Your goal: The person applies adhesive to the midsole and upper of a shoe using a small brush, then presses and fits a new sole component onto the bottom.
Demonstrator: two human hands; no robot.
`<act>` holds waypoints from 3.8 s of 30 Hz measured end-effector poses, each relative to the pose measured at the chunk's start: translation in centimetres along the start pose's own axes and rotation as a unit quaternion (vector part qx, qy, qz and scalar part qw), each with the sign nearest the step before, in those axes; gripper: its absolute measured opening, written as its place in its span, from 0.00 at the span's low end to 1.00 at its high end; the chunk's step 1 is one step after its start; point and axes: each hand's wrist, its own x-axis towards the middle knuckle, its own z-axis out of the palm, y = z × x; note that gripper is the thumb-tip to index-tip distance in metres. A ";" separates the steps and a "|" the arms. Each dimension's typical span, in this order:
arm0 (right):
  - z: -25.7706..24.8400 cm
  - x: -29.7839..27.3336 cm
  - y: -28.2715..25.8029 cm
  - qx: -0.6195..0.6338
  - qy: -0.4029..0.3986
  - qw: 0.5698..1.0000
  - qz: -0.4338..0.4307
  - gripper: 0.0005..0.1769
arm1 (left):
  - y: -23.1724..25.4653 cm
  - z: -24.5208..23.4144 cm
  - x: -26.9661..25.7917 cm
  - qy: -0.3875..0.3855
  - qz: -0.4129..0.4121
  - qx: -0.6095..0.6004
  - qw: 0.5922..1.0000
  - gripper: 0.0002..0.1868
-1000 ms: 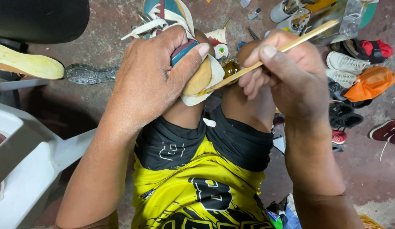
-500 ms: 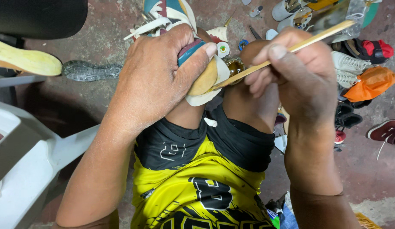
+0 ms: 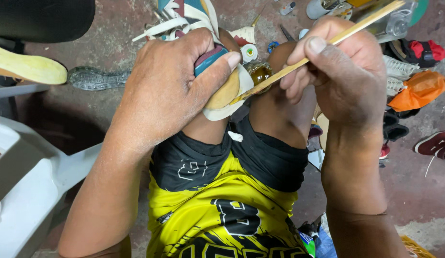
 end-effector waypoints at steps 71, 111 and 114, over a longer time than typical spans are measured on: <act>4.4 -4.6 -3.3 -0.252 0.133 0.949 -0.135 0.06 | -1.7 0.0 2.7 -0.057 0.113 -0.010 0.992 0.22; 0.6 -1.5 4.2 -0.555 0.023 0.818 -0.150 0.13 | -1.3 -2.5 4.0 -0.133 0.017 -0.056 0.989 0.19; 0.3 -0.3 5.5 -0.485 0.068 0.871 -0.034 0.10 | -1.5 -2.6 4.2 -0.116 0.063 -0.089 0.987 0.18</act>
